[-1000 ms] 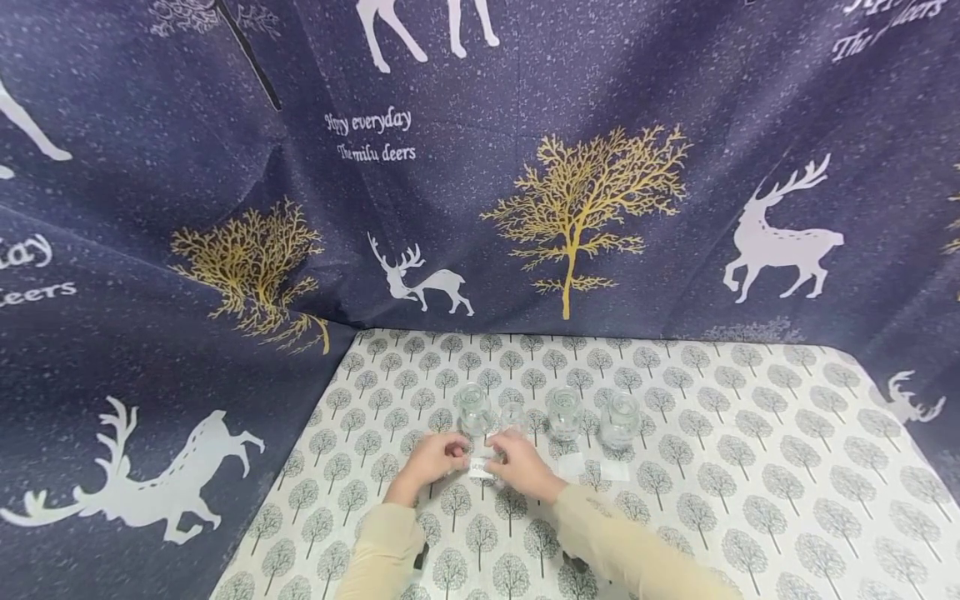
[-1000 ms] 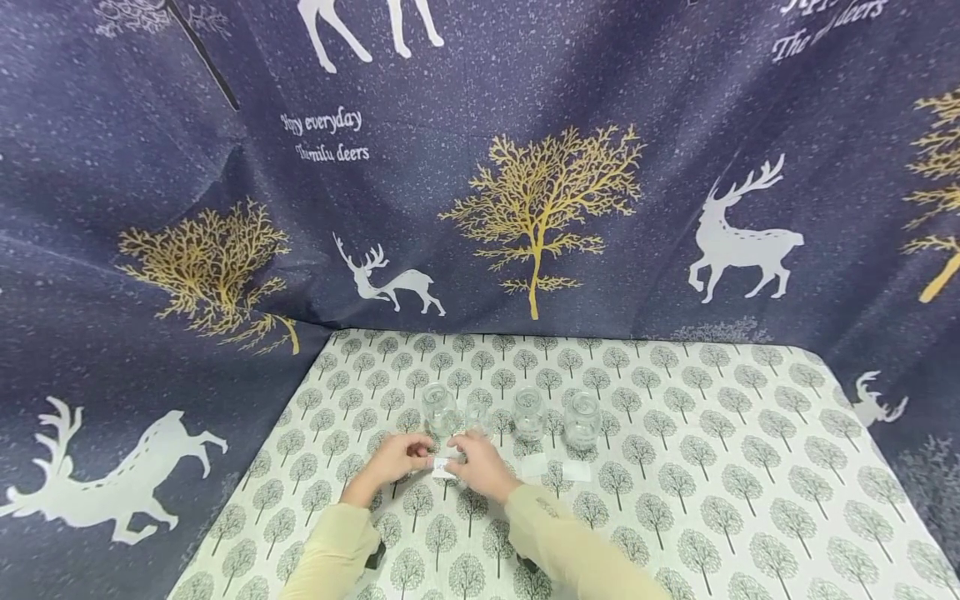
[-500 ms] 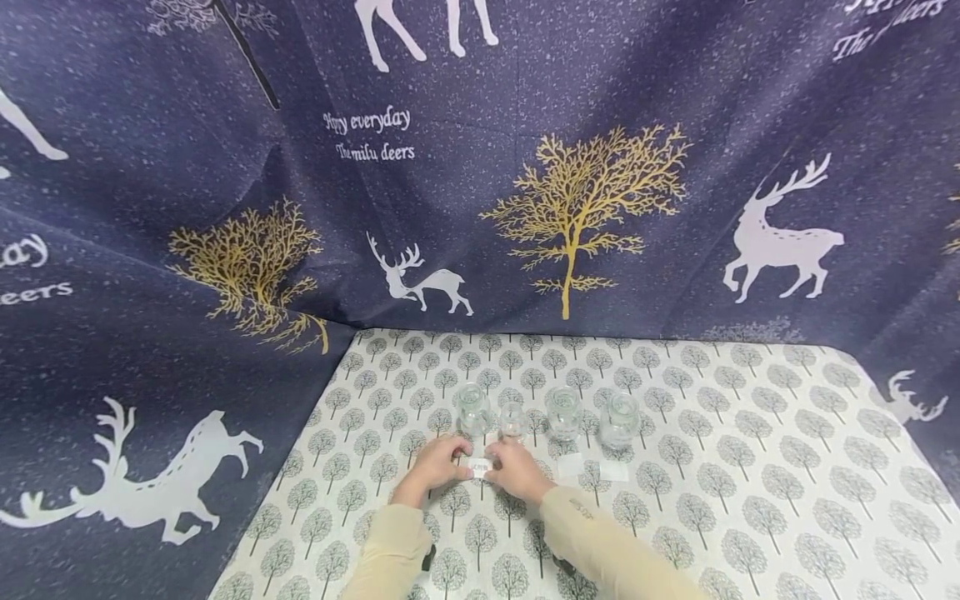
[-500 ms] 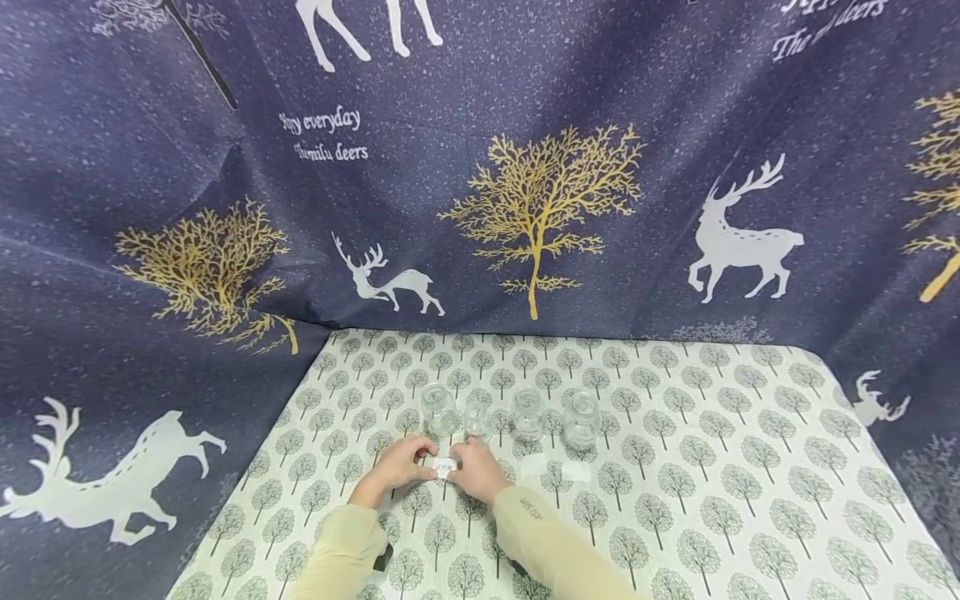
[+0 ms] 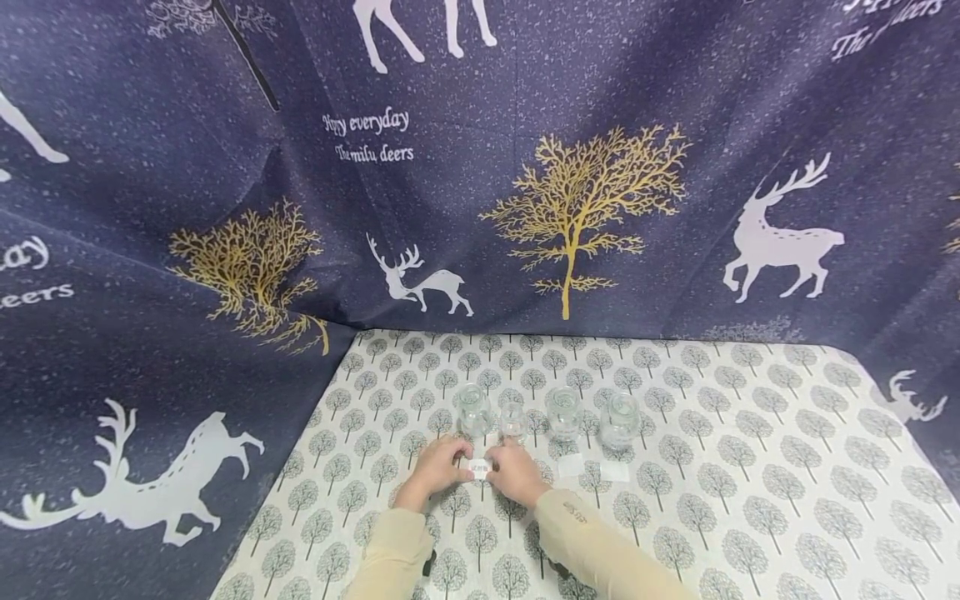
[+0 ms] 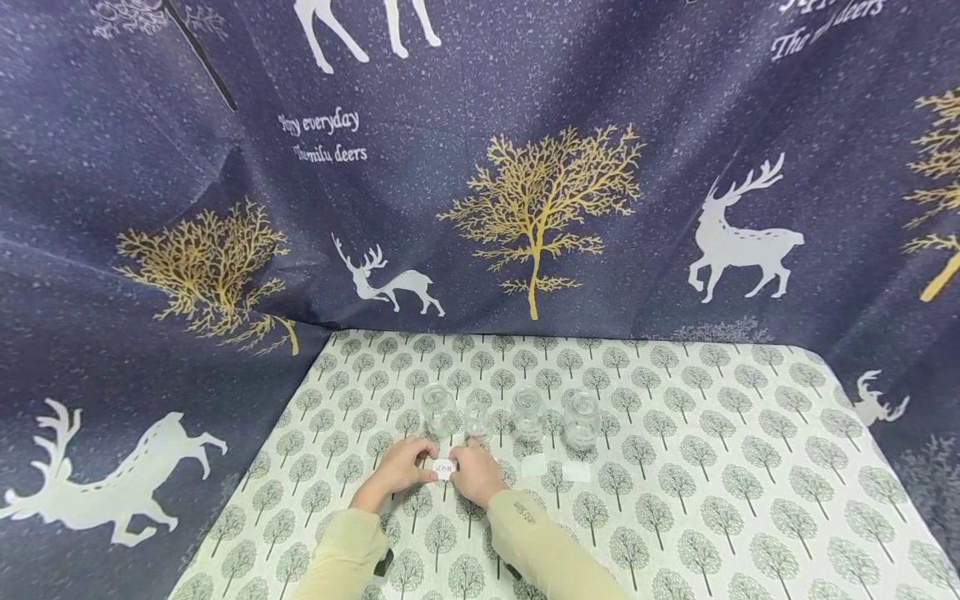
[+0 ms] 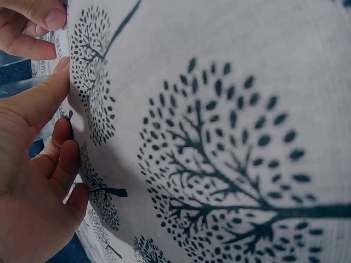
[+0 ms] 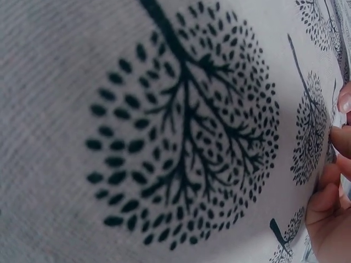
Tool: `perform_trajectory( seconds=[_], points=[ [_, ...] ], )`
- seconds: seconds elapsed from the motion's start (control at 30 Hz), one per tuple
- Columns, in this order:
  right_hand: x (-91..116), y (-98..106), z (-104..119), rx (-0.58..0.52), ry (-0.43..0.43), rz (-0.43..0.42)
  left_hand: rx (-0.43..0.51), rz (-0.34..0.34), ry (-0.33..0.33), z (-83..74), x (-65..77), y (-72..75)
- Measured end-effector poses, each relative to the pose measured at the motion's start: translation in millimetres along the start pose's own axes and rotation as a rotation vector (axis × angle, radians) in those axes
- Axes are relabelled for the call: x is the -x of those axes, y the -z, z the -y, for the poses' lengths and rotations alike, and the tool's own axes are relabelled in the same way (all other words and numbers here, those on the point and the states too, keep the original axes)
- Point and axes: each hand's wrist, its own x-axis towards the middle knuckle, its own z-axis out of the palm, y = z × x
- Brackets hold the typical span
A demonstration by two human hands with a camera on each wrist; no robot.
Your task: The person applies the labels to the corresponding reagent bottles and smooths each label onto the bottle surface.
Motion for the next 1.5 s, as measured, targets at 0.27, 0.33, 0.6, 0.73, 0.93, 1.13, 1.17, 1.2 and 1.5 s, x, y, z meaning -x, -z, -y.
perform_trajectory(
  seconds=[0.27, 0.33, 0.6, 0.73, 0.93, 1.13, 1.17, 1.2, 1.5],
  points=[
    [3.5, 2.1, 5.2, -0.016, -0.028, 0.003, -0.013, -0.002, -0.006, 1.3, 0.0, -1.9],
    [4.0, 1.7, 5.0, -0.022, -0.030, 0.002, -0.013, -0.005, -0.004, 0.7, 0.3, -2.2],
    [5.2, 2.7, 4.7, -0.086, -0.007, -0.027, 0.009, -0.053, -0.021, -0.6, 5.4, -6.2],
    [5.6, 2.4, 3.8, -0.143, -0.025, -0.030, 0.090, -0.075, 0.002, -0.7, 9.4, -8.7],
    [5.1, 6.3, 2.6, -0.311, -0.059, -0.021, 0.301, -0.089, 0.026, -2.0, 15.6, -9.2],
    [3.9, 10.4, 1.8, -0.485, -0.052, -0.047, 0.525, -0.073, 0.036, -5.4, 17.7, -9.7],
    [3.6, 10.6, 1.6, -0.510, -0.057, -0.049, 0.549, -0.078, 0.036, -5.6, 17.5, -10.6],
    [3.5, 10.8, 1.4, -0.549, -0.067, -0.046, 0.574, -0.082, 0.042, -5.5, 17.0, -11.9],
    [6.4, 10.7, -0.7, -0.855, -0.188, 0.011, 0.736, -0.133, 0.101, -15.3, 17.4, -10.7]
  ],
)
